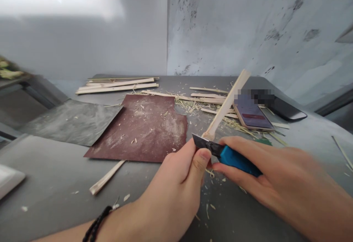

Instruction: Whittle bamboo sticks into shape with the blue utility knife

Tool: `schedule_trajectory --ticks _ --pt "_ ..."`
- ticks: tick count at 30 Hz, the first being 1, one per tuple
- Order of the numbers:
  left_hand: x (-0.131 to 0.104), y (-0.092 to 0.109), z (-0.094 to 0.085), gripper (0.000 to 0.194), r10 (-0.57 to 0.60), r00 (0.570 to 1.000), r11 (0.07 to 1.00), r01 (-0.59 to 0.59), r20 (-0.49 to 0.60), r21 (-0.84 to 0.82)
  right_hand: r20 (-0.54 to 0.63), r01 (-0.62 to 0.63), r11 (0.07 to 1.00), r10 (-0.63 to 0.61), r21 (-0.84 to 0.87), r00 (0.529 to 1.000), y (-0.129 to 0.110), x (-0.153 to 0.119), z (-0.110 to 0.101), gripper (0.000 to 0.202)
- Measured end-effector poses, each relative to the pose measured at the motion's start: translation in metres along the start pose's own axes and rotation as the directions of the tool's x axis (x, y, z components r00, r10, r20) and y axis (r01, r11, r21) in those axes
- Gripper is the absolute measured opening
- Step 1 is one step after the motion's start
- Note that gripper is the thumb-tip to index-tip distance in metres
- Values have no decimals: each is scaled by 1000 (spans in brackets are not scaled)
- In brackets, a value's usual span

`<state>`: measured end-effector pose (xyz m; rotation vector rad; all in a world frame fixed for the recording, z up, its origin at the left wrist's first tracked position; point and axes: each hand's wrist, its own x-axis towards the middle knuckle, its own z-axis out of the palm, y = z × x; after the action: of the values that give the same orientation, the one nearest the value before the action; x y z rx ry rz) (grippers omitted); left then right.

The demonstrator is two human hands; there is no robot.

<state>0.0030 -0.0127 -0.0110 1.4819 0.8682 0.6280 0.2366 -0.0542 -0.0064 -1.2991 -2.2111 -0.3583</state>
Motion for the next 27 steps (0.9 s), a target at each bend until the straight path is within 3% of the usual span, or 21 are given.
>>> schedule_trajectory --ticks 4,27 --pt "2 -1 1 46 21 999 999 -20 -39 28 -24 -3 1000 2 -25 1000 -3 2 -3 45" --pt "4 2 -2 46 124 992 992 -124 -8 25 -86 36 968 -59 -247 995 -14 0 -7 47"
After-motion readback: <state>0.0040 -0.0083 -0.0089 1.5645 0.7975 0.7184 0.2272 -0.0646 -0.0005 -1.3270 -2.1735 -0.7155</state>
